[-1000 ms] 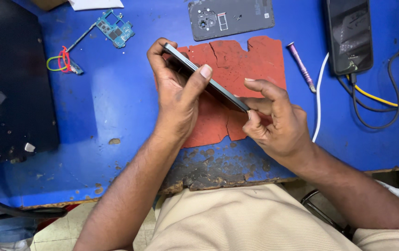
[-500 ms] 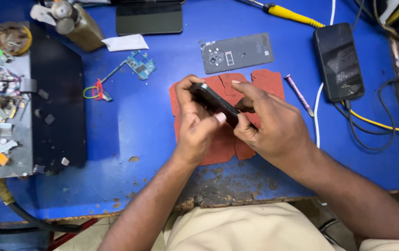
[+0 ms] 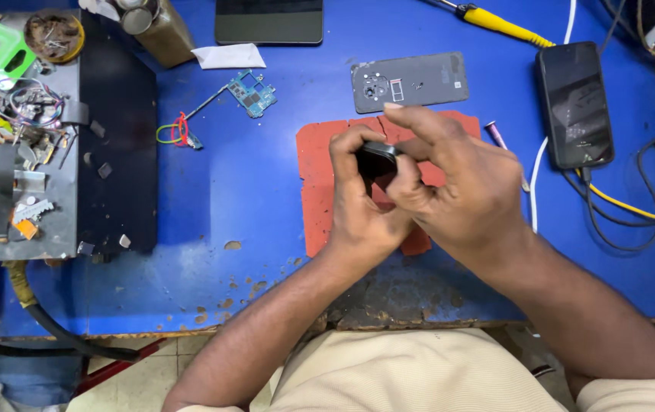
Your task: The person uses a screwdriver to remove screws from a disassembled smartphone, then separates the back cover and internal frame. They handle the battery and motherboard area, repositioning components and inspecting the device. The phone remains partially disassembled at the end.
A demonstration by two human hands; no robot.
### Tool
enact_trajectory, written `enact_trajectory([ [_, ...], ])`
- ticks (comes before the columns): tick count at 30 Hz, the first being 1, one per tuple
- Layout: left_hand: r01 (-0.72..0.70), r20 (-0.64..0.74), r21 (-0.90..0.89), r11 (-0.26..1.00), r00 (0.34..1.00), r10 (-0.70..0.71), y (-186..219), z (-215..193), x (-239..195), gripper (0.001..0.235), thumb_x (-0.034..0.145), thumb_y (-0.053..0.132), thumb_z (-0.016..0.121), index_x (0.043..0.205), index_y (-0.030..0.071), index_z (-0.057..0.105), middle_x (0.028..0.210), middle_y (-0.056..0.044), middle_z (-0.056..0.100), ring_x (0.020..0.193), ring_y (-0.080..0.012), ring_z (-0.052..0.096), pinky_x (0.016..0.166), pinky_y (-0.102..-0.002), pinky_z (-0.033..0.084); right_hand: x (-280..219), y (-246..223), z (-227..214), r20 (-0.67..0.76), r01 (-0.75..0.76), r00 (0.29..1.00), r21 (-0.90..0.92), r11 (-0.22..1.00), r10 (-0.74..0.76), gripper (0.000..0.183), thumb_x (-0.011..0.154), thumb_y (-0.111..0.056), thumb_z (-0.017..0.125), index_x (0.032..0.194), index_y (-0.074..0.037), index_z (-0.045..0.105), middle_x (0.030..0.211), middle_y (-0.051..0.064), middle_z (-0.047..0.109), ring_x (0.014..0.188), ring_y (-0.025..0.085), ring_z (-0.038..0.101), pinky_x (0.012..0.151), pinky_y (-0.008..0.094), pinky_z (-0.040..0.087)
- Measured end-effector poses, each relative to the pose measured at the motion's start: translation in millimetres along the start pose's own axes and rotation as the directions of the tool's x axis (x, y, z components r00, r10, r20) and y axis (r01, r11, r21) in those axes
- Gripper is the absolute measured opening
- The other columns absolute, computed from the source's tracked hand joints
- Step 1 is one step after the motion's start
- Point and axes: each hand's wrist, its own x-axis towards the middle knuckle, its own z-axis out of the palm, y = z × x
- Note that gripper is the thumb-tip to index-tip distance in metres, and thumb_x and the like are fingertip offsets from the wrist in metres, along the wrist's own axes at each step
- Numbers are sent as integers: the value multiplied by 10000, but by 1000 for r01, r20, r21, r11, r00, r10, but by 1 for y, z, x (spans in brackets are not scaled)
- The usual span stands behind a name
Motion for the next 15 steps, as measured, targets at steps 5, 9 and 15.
enact_trajectory([
  [5, -181, 51, 294, 939, 984, 173, 18, -8, 5, 719, 824, -1, 817, 1402, 138, 413, 1208, -113, 485, 1089, -247, 470, 890, -358, 485, -7, -5, -21, 34, -59, 998, 109, 992, 56, 400, 947, 34, 696, 1320, -8, 559, 1047, 76, 744, 922, 194, 787, 754, 295, 610],
  [9, -297, 165, 423, 856, 954, 249, 26, -15, 6, 768, 789, -23, 807, 1408, 160, 391, 1224, -95, 513, 1106, -309, 455, 896, -414, 457, -10, -3, -29, 62, -59, 997, 139, 989, 51, 397, 930, 55, 658, 1303, 8, 530, 1196, 159, 728, 964, 213, 781, 793, 287, 623],
  [15, -362, 242, 472, 804, 930, 276, 23, -23, 4, 895, 841, -58, 782, 1550, 219, 312, 1210, -122, 444, 1076, -297, 507, 912, -418, 471, -9, 3, -44, 270, -219, 946, 120, 968, 181, 572, 882, 31, 674, 1426, -54, 517, 1019, 84, 781, 964, 191, 797, 785, 289, 636],
])
